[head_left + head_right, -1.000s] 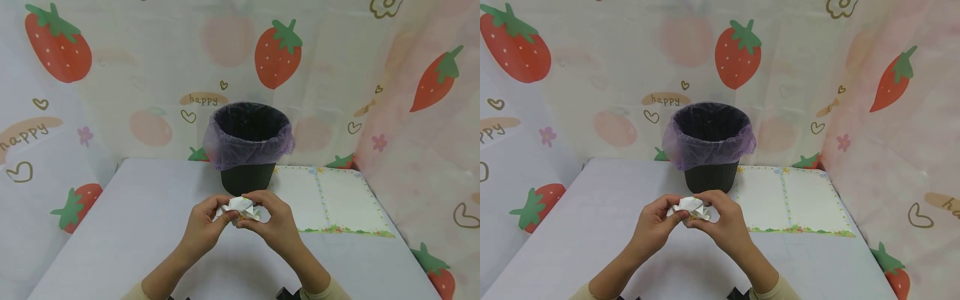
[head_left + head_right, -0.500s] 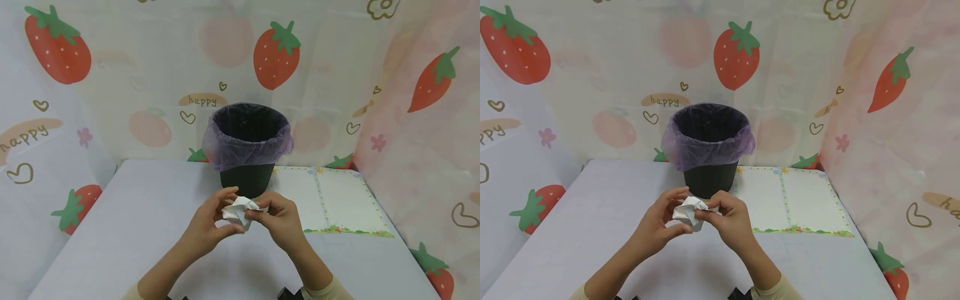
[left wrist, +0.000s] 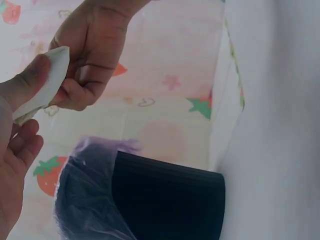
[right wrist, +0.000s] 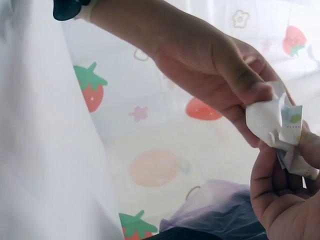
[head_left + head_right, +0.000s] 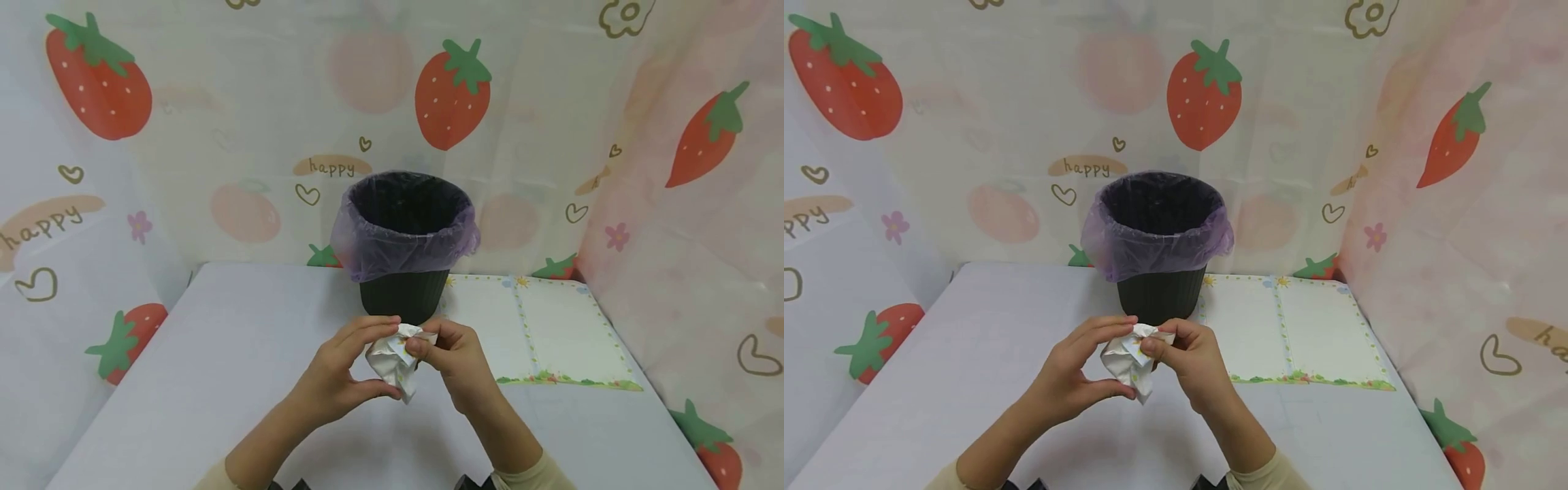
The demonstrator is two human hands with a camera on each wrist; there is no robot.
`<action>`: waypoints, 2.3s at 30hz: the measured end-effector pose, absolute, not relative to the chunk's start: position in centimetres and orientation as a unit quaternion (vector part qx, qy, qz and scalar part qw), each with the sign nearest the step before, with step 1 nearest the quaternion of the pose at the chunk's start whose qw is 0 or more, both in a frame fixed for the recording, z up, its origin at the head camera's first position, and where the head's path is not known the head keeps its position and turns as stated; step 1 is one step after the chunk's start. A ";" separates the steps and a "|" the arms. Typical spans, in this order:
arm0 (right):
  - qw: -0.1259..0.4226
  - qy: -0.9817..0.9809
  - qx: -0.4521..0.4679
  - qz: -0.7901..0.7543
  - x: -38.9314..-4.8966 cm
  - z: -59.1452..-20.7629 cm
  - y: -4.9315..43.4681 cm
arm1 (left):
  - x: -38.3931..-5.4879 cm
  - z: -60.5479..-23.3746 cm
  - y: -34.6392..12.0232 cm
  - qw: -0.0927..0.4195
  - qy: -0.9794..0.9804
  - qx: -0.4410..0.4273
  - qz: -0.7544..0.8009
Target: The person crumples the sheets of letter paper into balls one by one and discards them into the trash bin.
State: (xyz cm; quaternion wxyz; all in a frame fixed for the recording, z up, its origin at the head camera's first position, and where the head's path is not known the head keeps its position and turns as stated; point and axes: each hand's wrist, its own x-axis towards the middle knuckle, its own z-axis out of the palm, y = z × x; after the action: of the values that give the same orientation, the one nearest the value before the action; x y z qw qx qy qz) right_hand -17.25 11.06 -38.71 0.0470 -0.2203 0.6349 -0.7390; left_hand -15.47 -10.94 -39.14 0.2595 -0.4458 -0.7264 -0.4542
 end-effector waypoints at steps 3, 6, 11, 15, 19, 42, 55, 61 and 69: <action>0.035 0.637 -0.214 -0.739 -16.9 -38.8 10.7 | -15.5 -39.4 -10.8 0.279 -0.712 -0.435 -0.475; 0.025 0.639 -0.192 -0.744 -16.6 -38.7 10.3 | -15.5 -39.5 -10.6 0.295 -0.702 -0.426 -0.488; 0.012 0.648 -0.143 -0.748 -16.0 -38.7 9.4 | -15.3 -39.5 -10.6 0.299 -0.699 -0.394 -0.517; -0.021 0.686 -0.198 -0.700 -15.8 -38.9 9.3 | -15.1 -39.4 -11.0 0.264 -0.705 -0.331 -0.569; -0.048 0.715 -0.334 -0.613 -15.7 -38.9 9.6 | -15.2 -39.2 -11.7 0.247 -0.704 -0.263 -0.612; -0.201 0.637 -0.363 -0.650 -16.5 -39.8 9.2 | -14.5 -38.3 -11.6 0.151 -0.708 -0.262 -0.638; -0.201 0.599 -0.447 -0.633 -16.6 -39.0 9.5 | -14.3 -38.5 -11.3 0.260 -0.642 -0.349 -0.631; -0.023 0.532 -0.439 -0.724 -17.9 -39.1 11.6 | -13.7 -39.1 -9.3 0.363 -0.658 -0.361 -0.552; 0.078 0.518 -0.385 -0.760 -19.3 -38.6 14.4 | -14.2 -39.0 -10.0 0.232 -0.696 -0.422 -0.533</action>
State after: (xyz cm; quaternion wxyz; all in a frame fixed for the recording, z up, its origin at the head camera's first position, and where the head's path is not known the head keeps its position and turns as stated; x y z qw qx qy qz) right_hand -19.30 14.40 -38.59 0.0780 -0.3851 0.5177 -0.7600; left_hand -14.16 -10.01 -38.97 0.2322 -0.4219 -0.6957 -0.5330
